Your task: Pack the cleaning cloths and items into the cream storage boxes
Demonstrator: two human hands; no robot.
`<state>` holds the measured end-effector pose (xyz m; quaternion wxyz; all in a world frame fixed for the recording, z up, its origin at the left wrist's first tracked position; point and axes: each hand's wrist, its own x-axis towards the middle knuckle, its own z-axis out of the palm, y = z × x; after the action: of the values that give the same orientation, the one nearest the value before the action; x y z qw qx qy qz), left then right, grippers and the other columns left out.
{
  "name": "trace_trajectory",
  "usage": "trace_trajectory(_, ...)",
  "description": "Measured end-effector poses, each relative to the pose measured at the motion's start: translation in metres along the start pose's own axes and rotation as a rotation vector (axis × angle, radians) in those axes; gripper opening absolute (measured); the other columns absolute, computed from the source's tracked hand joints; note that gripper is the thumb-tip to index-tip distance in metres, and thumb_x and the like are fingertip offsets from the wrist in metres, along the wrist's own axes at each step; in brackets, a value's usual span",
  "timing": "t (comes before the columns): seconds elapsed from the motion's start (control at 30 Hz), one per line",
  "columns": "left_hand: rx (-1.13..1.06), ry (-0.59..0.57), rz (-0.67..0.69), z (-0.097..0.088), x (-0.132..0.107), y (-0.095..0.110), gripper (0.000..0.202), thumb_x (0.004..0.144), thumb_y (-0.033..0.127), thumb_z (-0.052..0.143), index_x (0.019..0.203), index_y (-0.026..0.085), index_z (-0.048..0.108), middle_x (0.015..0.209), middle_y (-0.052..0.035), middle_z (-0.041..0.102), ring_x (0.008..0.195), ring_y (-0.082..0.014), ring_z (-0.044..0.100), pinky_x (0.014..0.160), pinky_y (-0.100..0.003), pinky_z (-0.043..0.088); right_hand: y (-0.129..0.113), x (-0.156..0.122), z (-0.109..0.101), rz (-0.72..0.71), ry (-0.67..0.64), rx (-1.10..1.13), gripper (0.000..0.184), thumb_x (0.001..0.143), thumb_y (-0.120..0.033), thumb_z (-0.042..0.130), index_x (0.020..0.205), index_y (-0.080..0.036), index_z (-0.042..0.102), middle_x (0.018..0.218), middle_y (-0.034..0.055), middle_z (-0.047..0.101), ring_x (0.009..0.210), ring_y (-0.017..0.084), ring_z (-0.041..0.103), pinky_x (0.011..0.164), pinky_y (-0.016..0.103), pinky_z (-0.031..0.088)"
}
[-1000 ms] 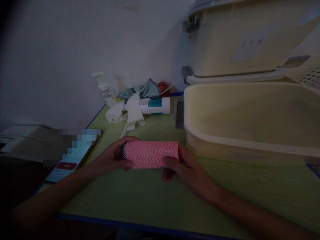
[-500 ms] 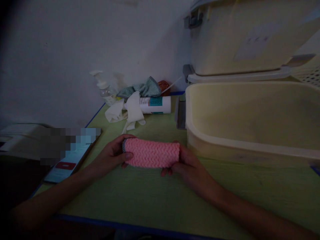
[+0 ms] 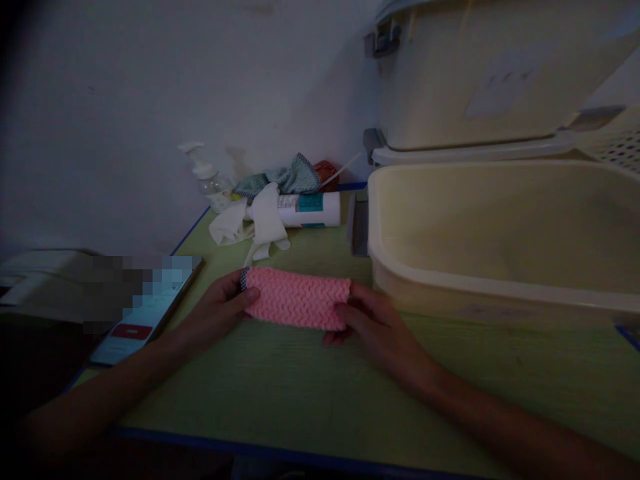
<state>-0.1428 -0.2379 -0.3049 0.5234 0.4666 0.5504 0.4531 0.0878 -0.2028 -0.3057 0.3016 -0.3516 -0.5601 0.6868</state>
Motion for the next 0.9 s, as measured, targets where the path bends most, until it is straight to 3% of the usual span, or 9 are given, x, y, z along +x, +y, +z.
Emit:
trace_trajectory(0.3,-0.11,0.035,0.036,0.002,-0.002,-0.007,0.037,0.069,0.05,0.067,0.072,0.014,0.057,0.053,0.0048,0.045,0.045,-0.0047,0.038,0.041,-0.016,0.03,-0.007,-0.005,0.001,-0.048,-0.098,-0.135,0.01,0.078,-0.027,0.05,0.081,-0.018,0.049,0.065,-0.0014,0.057,0.057,0.01,0.057,0.056,0.024,0.048)
trace_trajectory(0.53,-0.168,0.111,0.013,0.005,-0.003,-0.004,0.039,0.063,0.05,0.071,0.068,0.014,0.056,0.051,0.0064,0.043,0.041,-0.0032,0.036,0.037,-0.015,0.028,-0.003,-0.005,0.008,-0.036,-0.136,-0.024,0.039,0.07,-0.029,0.066,0.102,-0.02,0.047,0.077,-0.0009,0.057,0.063,0.01,0.058,0.059,0.024,0.051)
trace_trajectory(0.67,-0.229,0.12,-0.038,0.006,-0.001,-0.002,0.038,0.062,0.048,0.073,0.07,0.014,0.058,0.05,0.007,0.042,0.039,-0.002,0.033,0.035,-0.013,0.025,-0.004,-0.005,0.007,-0.019,-0.141,-0.06,0.029,0.075,-0.032,0.061,0.097,-0.018,0.049,0.073,-0.0013,0.057,0.057,0.009,0.056,0.054,0.023,0.049)
trace_trajectory(0.83,-0.431,0.167,-0.08,0.007,-0.001,0.002,0.043,0.051,0.042,0.082,0.073,0.012,0.06,0.064,0.0019,0.056,0.053,-0.0048,0.049,0.048,-0.014,0.041,-0.008,-0.007,0.005,-0.052,-0.155,-0.039,0.028,0.076,-0.034,0.061,0.095,-0.017,0.049,0.074,-0.0002,0.059,0.052,0.007,0.053,0.049,0.021,0.046)
trace_trajectory(0.9,-0.463,0.131,-0.08,0.006,-0.001,0.003,0.042,0.051,0.042,0.082,0.069,0.012,0.059,0.06,0.0026,0.054,0.051,-0.0043,0.047,0.047,-0.014,0.041,-0.009,-0.008,0.005,-0.066,-0.175,-0.014,0.028,0.076,-0.034,0.061,0.094,-0.016,0.05,0.074,-0.0003,0.059,0.051,0.007,0.052,0.048,0.02,0.045)
